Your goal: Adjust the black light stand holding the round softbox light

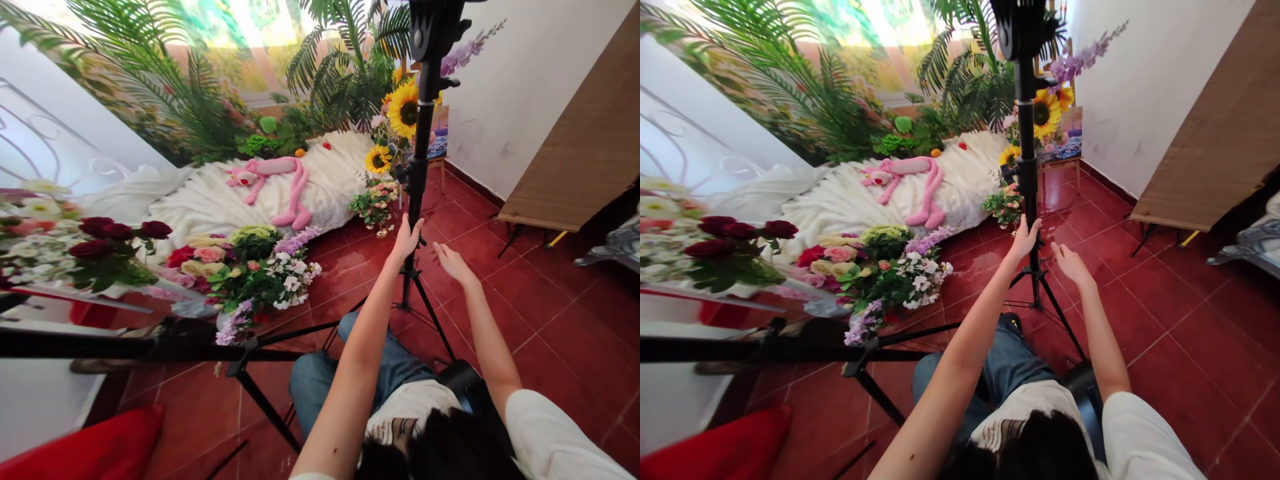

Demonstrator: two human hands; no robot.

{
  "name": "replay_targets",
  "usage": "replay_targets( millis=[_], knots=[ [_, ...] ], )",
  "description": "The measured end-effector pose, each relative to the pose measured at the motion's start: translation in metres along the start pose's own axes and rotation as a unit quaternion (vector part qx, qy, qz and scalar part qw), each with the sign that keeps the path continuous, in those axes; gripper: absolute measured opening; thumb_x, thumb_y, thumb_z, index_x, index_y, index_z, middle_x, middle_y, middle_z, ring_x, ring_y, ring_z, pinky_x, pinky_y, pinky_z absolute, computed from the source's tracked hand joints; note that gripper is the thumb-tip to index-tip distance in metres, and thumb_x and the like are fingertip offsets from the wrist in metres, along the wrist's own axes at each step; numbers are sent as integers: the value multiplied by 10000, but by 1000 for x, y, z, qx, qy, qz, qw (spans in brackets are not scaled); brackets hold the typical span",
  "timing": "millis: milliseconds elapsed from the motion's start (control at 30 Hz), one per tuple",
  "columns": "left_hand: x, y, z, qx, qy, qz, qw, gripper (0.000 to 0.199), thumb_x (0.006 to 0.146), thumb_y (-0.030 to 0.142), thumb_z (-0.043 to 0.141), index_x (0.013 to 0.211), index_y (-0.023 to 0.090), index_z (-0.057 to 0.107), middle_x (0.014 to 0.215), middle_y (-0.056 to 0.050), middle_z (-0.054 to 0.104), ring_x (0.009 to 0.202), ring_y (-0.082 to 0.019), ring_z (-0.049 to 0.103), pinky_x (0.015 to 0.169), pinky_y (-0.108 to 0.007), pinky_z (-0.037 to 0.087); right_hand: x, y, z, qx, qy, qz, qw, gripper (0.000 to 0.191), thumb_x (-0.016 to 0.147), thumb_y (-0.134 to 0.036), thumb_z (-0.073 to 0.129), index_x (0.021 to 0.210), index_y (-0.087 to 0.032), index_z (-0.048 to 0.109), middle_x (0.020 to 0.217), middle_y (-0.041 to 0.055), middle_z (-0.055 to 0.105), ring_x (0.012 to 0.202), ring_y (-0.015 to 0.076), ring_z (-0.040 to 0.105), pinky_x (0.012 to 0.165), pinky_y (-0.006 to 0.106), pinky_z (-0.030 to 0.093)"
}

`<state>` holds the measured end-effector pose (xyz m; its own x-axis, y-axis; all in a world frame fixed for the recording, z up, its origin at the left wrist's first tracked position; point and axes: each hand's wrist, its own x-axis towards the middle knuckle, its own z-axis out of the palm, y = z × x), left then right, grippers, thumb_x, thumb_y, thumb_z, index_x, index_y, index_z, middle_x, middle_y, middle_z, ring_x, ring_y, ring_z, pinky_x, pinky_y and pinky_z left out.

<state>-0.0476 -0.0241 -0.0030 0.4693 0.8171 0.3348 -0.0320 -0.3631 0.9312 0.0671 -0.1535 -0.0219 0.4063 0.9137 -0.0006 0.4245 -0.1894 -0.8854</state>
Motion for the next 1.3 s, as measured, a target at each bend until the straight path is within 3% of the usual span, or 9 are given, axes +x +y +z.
replay_targets(
  millis=[167, 400, 533, 733, 867, 1000, 1133, 1300],
  knots=[
    [0, -1, 0, 3, 5, -5, 1000, 305, 934, 465, 509, 1075, 201, 455, 900, -29, 578, 815, -126, 586, 787, -270, 501, -9, -12, -13, -90, -7, -98, 991, 397, 911, -587, 507, 1014, -214, 598, 889, 60, 724, 746, 186, 674, 722, 311, 498],
    [3, -2, -1, 2, 1, -9, 1000, 265, 930, 360, 531, 1122, 192, 463, 1028, -61, 604, 937, -132, 605, 884, -268, 470, 7, -48, -4, -286, 25, -153, 946, 390, 950, -553, 447, 814, -216, 589, 706, 56, 673, 606, 189, 599, 552, 273, 322],
    [2, 2, -4, -6, -16, -26, 1000, 240, 932, 357, 524, 1096, 192, 468, 959, -33, 589, 869, -119, 593, 837, -260, 475, 18, -50, -11, -345, -19, -187, 919, 369, 927, -511, 496, 730, -215, 594, 656, 35, 652, 582, 171, 572, 540, 267, 275],
    [2, 7, -7, -22, -27, -31, 999, 182, 925, 332, 549, 1028, 199, 479, 919, -12, 562, 849, -114, 569, 833, -250, 471, 44, -50, -12, -384, -76, -183, 902, 563, 870, -642, 511, 527, -199, 562, 524, 56, 588, 527, 161, 545, 521, 270, 291],
    [3, 5, -8, -35, -33, -25, 999, 174, 929, 338, 546, 1015, 202, 480, 903, -2, 558, 847, -110, 562, 833, -248, 468, 54, -60, -10, -412, -113, -144, 893, 571, 884, -624, 492, 536, -182, 591, 550, 91, 598, 587, 196, 602, 547, 279, 354],
    [3, 3, -7, -24, -33, -28, 999, 210, 930, 371, 543, 1026, 195, 482, 909, -4, 559, 867, -112, 566, 854, -257, 467, 56, -60, -11, -337, -171, -93, 921, 594, 901, -618, 465, 523, -169, 552, 536, 78, 581, 552, 170, 572, 563, 276, 368],
    [3, 1, -7, -16, -31, -25, 999, 247, 932, 402, 535, 1063, 199, 482, 943, -15, 572, 899, -119, 574, 866, -263, 474, 55, -44, -3, -114, -213, -64, 968, 671, 851, -722, 439, 442, -190, 452, 410, 10, 459, 414, 92, 404, 504, 262, 325],
    [4, 0, -6, -16, -24, -22, 999, 243, 932, 385, 538, 1075, 199, 477, 955, -18, 578, 901, -119, 576, 876, -263, 479, 50, -25, 17, 119, -166, -37, 978, 674, 738, -762, 558, 382, -217, 387, 335, -29, 349, 377, 74, 343, 463, 258, 292]
  ],
)
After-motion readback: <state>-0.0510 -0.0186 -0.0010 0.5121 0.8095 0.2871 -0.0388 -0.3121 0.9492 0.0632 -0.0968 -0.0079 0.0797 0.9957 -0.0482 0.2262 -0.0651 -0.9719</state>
